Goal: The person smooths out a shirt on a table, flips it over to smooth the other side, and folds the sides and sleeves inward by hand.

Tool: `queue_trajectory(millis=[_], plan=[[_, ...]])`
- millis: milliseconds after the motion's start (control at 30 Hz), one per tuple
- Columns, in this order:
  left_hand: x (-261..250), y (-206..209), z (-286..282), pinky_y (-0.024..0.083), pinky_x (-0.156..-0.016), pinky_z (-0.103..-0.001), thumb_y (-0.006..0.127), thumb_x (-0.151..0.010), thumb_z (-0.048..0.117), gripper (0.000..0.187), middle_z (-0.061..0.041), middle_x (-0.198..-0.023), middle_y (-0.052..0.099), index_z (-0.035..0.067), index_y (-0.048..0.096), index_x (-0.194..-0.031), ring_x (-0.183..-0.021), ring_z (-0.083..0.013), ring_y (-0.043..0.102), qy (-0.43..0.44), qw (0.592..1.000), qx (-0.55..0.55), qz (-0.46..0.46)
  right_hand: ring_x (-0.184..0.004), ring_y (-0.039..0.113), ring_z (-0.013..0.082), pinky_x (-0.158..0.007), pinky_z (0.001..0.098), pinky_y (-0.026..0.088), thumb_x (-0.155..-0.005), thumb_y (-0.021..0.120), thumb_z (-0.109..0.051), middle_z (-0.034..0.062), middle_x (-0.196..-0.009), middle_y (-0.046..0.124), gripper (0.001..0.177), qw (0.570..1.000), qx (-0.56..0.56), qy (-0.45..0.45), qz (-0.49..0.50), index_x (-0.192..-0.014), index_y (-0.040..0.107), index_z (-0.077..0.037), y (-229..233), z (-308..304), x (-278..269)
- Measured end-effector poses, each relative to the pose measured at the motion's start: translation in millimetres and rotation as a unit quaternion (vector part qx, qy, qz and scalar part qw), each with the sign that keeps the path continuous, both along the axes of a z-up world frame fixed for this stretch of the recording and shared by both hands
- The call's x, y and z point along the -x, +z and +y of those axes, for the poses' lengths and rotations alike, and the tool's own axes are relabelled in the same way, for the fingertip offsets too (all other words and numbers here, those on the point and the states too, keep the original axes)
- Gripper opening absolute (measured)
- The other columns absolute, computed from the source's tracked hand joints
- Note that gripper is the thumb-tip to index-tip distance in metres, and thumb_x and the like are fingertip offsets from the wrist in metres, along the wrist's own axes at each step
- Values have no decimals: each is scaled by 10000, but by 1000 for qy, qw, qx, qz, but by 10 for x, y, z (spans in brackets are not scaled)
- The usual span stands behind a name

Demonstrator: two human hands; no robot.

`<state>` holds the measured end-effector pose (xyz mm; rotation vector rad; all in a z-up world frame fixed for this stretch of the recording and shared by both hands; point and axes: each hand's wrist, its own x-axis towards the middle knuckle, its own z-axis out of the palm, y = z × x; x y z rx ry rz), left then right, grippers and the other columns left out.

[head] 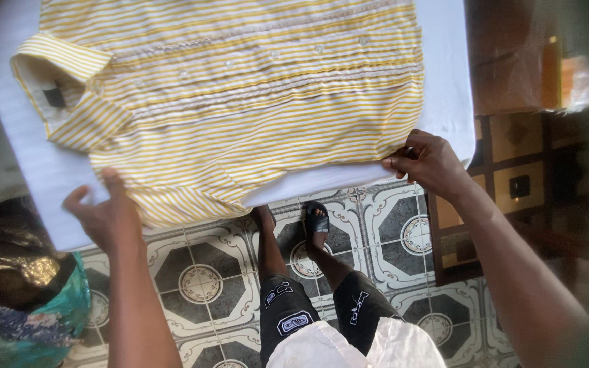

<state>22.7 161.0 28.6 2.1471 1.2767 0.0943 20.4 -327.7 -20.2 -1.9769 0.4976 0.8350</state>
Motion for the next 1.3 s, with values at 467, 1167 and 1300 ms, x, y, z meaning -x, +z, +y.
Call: queue_trajectory(millis=[467, 1167, 1300], plan=[[113, -200, 217, 500, -634, -430, 552, -1130, 317, 265, -172, -883, 687, 55, 546, -1168, -793, -294, 665, -130, 976, -133, 111, -840, 697, 165, -724, 318, 592, -866, 814, -207, 127, -949, 763, 284, 992, 128, 16, 3, -1065, 722, -28, 132, -84, 15], [-270, -455, -935, 19, -1246, -714, 524, -1001, 672, 826, -210, -1729, 114, 237, 266, -1654, -1594, -463, 72, -553, 799, -229, -61, -1550, -81, 231, -1205, 564, -93, -944, 290, -704, 122, -1713, -14, 947, 862, 385, 216, -247, -1629, 39, -99, -347, 771, -125], [-292, -440, -981, 2, -1207, -732, 443, -968, 735, 868, -249, -1707, 99, 244, 237, -1654, -1574, -476, 51, -554, 801, -226, -22, -1601, -57, 327, -1244, 619, -66, -1061, 224, -625, 191, -1732, -15, 859, 900, 413, 50, -129, -1628, 35, -8, -251, 175, -169]])
